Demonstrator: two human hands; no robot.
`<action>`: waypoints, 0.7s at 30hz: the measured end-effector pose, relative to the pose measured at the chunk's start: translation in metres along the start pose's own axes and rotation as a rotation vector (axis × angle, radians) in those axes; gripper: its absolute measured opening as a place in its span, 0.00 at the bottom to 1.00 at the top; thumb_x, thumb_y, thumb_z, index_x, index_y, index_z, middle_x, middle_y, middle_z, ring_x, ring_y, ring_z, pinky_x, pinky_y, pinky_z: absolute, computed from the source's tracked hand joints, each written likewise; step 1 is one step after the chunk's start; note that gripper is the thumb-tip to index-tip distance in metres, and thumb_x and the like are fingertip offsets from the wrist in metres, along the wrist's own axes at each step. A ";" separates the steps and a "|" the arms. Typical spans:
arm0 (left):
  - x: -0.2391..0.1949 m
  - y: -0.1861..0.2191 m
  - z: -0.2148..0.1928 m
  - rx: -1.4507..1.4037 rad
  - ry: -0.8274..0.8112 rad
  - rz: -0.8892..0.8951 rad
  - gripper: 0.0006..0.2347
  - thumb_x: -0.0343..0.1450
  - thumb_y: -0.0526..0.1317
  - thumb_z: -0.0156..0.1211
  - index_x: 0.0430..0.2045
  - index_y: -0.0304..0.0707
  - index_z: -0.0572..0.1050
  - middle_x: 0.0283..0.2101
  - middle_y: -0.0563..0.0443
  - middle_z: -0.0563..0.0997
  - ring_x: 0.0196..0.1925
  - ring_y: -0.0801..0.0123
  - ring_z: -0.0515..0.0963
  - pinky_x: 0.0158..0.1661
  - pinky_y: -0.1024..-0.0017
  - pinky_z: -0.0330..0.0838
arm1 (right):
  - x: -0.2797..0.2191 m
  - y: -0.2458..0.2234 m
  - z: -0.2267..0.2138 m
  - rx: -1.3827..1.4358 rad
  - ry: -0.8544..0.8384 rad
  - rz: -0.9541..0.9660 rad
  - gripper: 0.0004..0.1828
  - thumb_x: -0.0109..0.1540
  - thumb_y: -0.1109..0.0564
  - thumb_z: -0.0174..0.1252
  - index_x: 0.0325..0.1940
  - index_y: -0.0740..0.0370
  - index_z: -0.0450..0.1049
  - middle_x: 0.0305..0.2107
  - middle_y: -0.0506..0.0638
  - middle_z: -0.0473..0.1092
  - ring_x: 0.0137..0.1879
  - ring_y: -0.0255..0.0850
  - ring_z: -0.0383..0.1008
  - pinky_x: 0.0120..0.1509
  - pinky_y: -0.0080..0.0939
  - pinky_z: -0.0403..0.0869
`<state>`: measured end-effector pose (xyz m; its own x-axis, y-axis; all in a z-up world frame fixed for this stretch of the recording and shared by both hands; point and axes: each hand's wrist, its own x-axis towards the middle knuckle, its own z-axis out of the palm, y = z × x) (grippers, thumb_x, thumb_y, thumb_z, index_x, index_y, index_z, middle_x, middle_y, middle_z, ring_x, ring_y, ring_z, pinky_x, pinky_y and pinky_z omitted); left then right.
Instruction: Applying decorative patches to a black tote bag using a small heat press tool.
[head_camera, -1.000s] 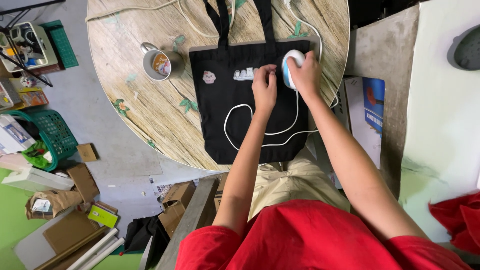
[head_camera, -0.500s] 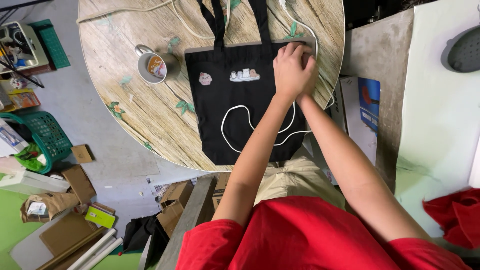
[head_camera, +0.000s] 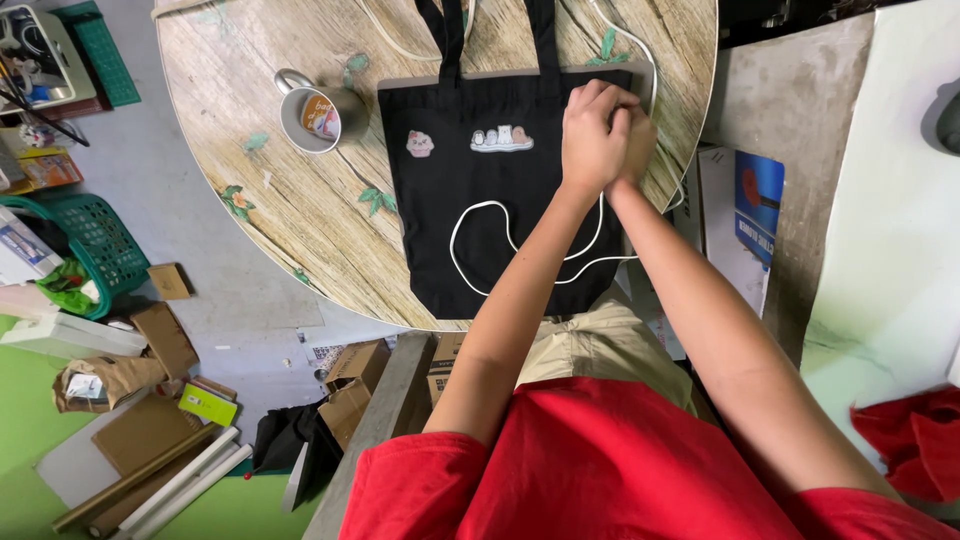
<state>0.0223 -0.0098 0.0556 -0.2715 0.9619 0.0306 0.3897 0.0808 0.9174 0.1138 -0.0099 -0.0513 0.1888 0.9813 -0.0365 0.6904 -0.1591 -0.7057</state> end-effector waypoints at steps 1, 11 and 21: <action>0.000 -0.001 0.000 -0.007 -0.002 -0.004 0.06 0.66 0.34 0.56 0.29 0.39 0.81 0.38 0.49 0.79 0.48 0.54 0.76 0.54 0.62 0.71 | 0.000 0.000 0.001 0.019 0.004 0.023 0.09 0.63 0.53 0.60 0.37 0.62 0.78 0.27 0.58 0.79 0.33 0.47 0.83 0.32 0.45 0.76; -0.002 -0.013 0.008 -0.119 0.000 -0.042 0.08 0.67 0.32 0.54 0.31 0.40 0.82 0.41 0.47 0.80 0.49 0.54 0.79 0.52 0.64 0.74 | 0.002 0.002 0.002 -0.027 -0.027 0.136 0.13 0.64 0.50 0.56 0.37 0.61 0.78 0.26 0.58 0.78 0.32 0.49 0.82 0.31 0.45 0.75; -0.002 -0.007 0.003 -0.146 -0.020 -0.037 0.08 0.67 0.31 0.54 0.31 0.38 0.82 0.39 0.48 0.80 0.48 0.54 0.79 0.52 0.65 0.74 | 0.002 -0.004 -0.003 -0.029 -0.010 0.121 0.13 0.64 0.50 0.56 0.36 0.61 0.78 0.27 0.58 0.78 0.32 0.49 0.82 0.30 0.46 0.75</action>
<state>0.0226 -0.0120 0.0482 -0.2657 0.9640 -0.0110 0.2476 0.0792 0.9656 0.1136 -0.0079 -0.0466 0.2649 0.9558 -0.1278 0.6826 -0.2795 -0.6753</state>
